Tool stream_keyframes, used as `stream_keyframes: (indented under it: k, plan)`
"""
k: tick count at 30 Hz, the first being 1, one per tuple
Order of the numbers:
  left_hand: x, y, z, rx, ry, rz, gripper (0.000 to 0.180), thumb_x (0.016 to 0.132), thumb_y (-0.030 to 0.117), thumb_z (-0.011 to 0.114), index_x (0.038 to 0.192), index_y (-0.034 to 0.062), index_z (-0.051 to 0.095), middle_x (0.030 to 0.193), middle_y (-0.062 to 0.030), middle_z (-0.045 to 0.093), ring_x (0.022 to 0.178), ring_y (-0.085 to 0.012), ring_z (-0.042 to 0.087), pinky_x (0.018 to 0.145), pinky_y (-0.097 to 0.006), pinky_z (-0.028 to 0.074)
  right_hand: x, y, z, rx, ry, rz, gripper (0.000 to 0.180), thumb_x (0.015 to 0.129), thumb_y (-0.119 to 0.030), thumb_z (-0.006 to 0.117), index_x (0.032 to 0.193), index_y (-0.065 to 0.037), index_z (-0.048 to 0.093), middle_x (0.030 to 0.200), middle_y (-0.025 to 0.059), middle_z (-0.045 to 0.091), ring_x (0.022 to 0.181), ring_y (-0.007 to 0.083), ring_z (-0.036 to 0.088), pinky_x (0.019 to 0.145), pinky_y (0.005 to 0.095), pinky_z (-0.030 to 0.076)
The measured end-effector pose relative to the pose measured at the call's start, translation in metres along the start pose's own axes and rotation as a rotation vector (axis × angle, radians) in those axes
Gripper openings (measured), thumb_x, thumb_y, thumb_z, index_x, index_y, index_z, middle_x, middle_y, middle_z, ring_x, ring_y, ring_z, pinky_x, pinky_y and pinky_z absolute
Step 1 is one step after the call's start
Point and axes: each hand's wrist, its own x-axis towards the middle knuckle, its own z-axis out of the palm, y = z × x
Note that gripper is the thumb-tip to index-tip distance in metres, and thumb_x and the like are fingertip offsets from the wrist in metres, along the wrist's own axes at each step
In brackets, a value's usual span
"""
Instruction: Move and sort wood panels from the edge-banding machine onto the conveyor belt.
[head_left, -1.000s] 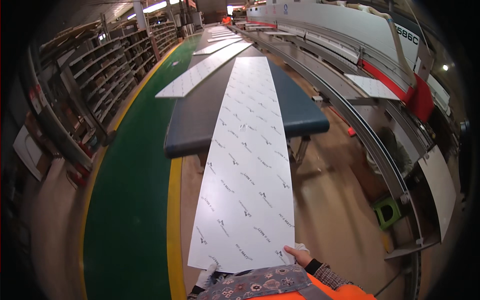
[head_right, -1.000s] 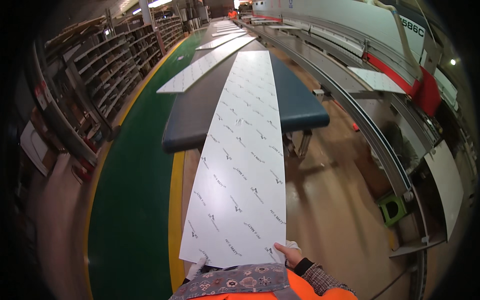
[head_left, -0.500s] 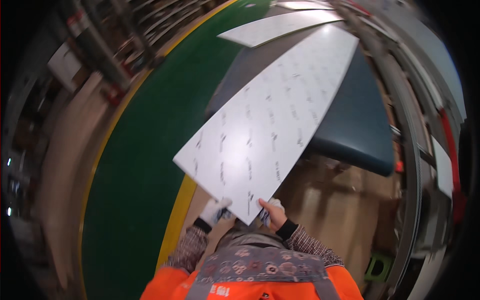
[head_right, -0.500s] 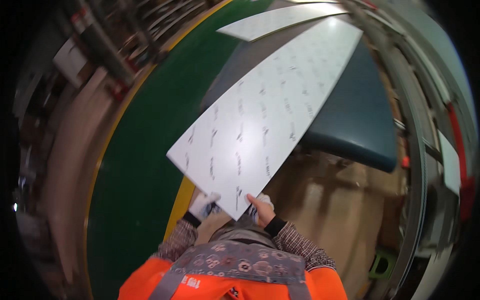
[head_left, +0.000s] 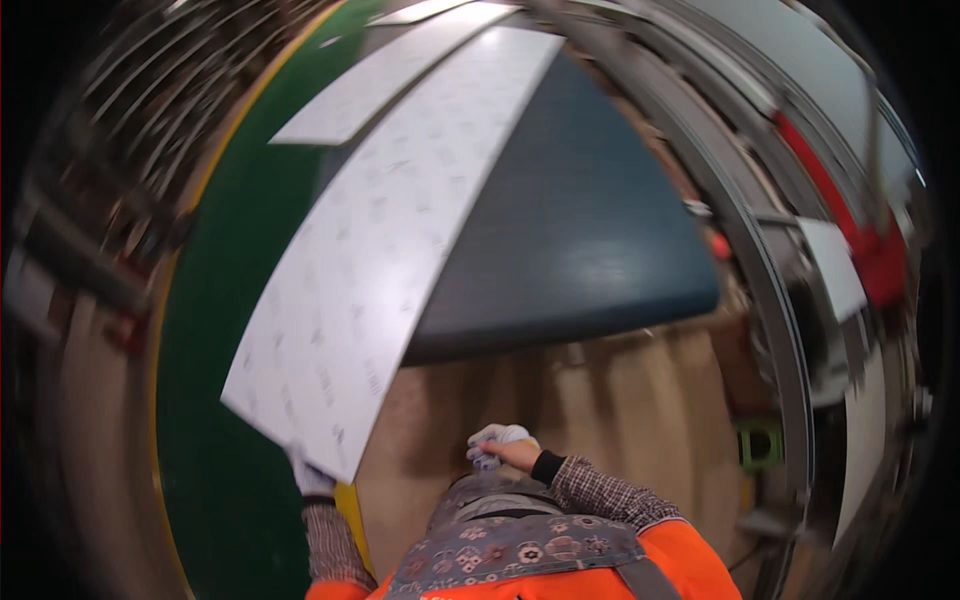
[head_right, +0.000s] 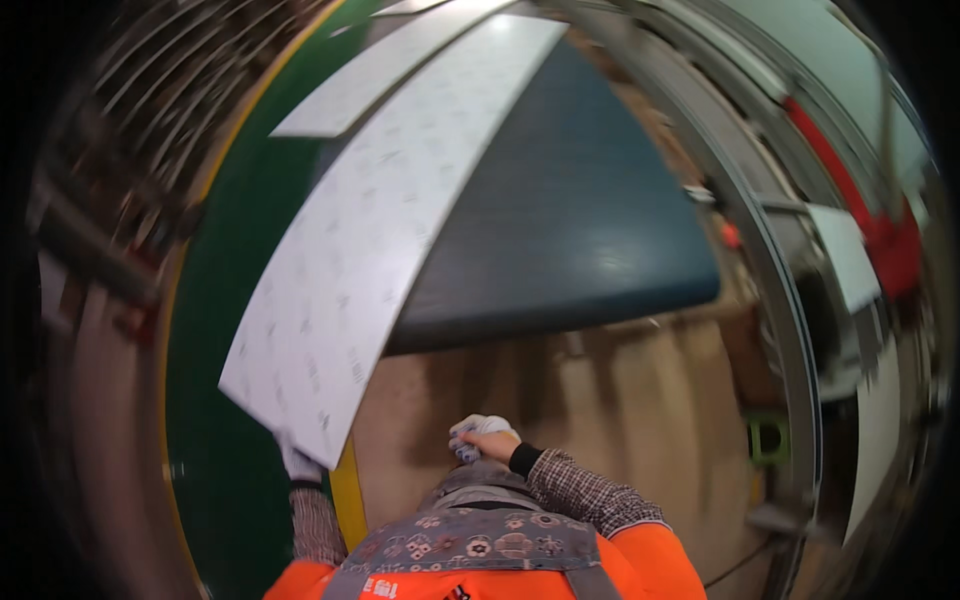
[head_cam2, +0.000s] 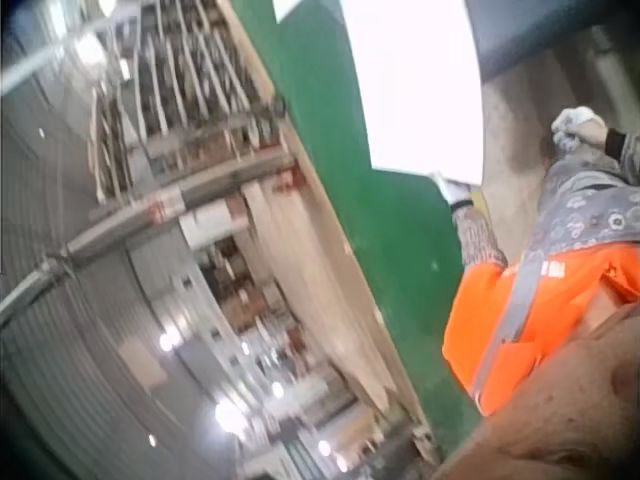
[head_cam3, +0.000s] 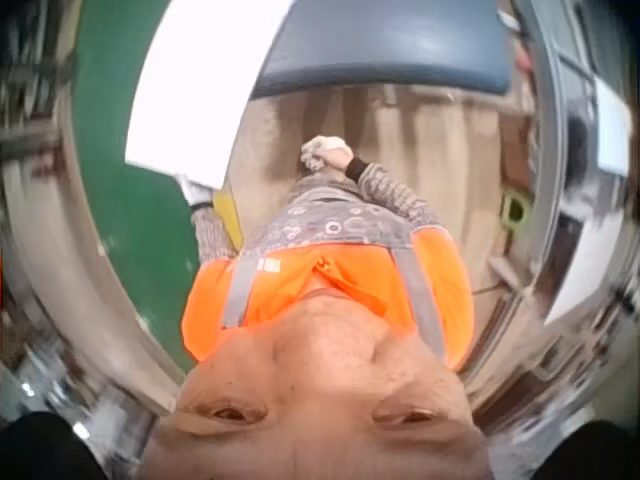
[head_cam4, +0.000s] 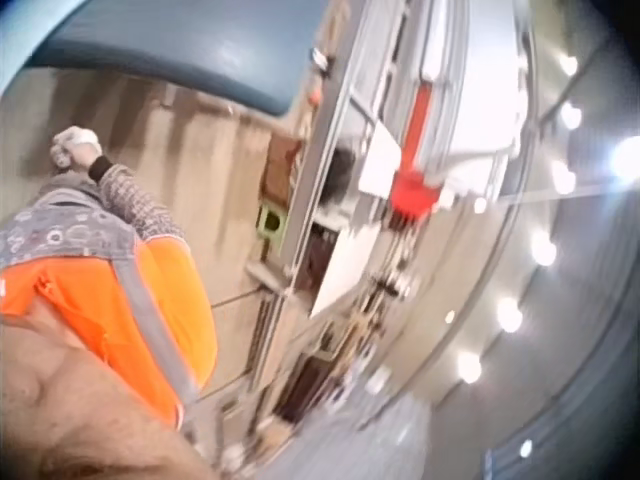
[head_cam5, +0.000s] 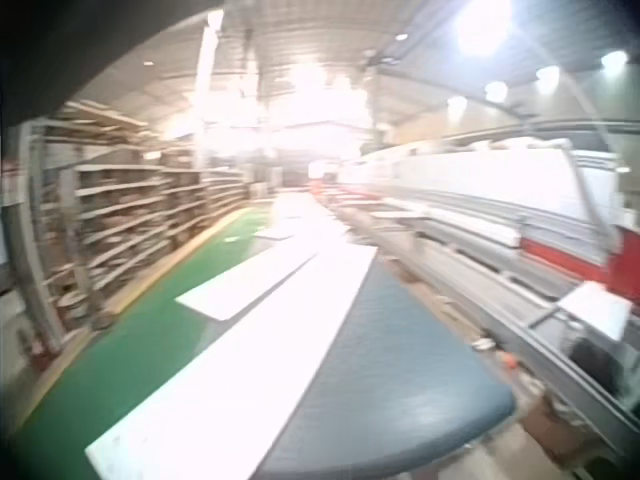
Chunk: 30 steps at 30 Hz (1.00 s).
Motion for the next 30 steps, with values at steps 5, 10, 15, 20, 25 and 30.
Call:
stream_keyframes:
  k: [5,10,15,20,25,30]
  plan:
    - [-0.013,-0.127,-0.070,-0.120,-0.296,-0.632,0.055,0.088,0.056,0.046,0.105,0.0053,0.059,0.094,-0.0078,0.065,0.075,-0.0192,0.060,0.053,-0.027,0.048,-0.090,0.009,-0.080,0.036,0.140,-0.138,0.023,0.091,-0.012,0.056,0.112,-0.003,0.059,0.103,0.0094,0.066,0.092,0.0173,0.065,0.078,0.0271,0.053]
    - [-0.055,-0.324,0.100,0.560,-0.158,-1.001,0.036,0.090,0.037,0.056,0.101,0.0030,0.058,0.079,-0.0135,0.064,0.065,-0.0227,0.060,0.056,-0.032,0.050,-0.202,0.021,-0.163,0.310,0.368,-0.285,0.024,0.092,-0.015,0.056,0.112,-0.002,0.059,0.104,0.0096,0.066,0.094,0.0175,0.064,0.080,0.0278,0.053]
    - [-0.075,-0.427,0.259,0.569,-0.564,-1.019,0.037,0.091,0.035,0.054,0.108,0.0026,0.054,0.081,-0.0155,0.065,0.066,-0.0236,0.061,0.062,-0.034,0.052,-0.305,-0.007,-0.217,0.271,0.559,-0.503,0.027,0.093,-0.016,0.055,0.115,-0.001,0.056,0.106,0.0121,0.065,0.096,0.0191,0.064,0.081,0.0300,0.053]
    - [-0.122,-0.511,0.445,0.694,-0.797,-1.079,0.026,0.092,0.025,0.048,0.105,0.0031,0.054,0.075,-0.0141,0.063,0.063,-0.0234,0.061,0.059,-0.032,0.052,-0.396,-0.024,-0.280,0.421,0.649,-0.677,0.029,0.092,-0.016,0.055,0.117,0.000,0.054,0.107,0.0115,0.064,0.096,0.0191,0.064,0.081,0.0303,0.053]
    - [-0.151,-0.597,0.583,0.358,-1.148,-1.153,0.054,0.094,0.050,0.041,0.117,0.0024,0.051,0.090,-0.0171,0.063,0.076,-0.0290,0.061,0.068,-0.038,0.051,-0.455,-0.070,-0.329,0.416,0.579,-0.819,0.029,0.093,-0.013,0.055,0.118,0.001,0.053,0.112,0.0138,0.062,0.100,0.0191,0.062,0.084,0.0287,0.051]
    - [-0.178,-0.721,0.699,0.299,-1.393,-1.263,0.060,0.093,0.051,0.043,0.127,0.0014,0.044,0.111,-0.0173,0.059,0.095,-0.0300,0.061,0.084,-0.041,0.052,-0.500,-0.109,-0.387,0.279,0.689,-0.948,0.030,0.094,-0.012,0.051,0.121,0.001,0.051,0.114,0.0116,0.061,0.106,0.0189,0.058,0.088,0.0303,0.048]
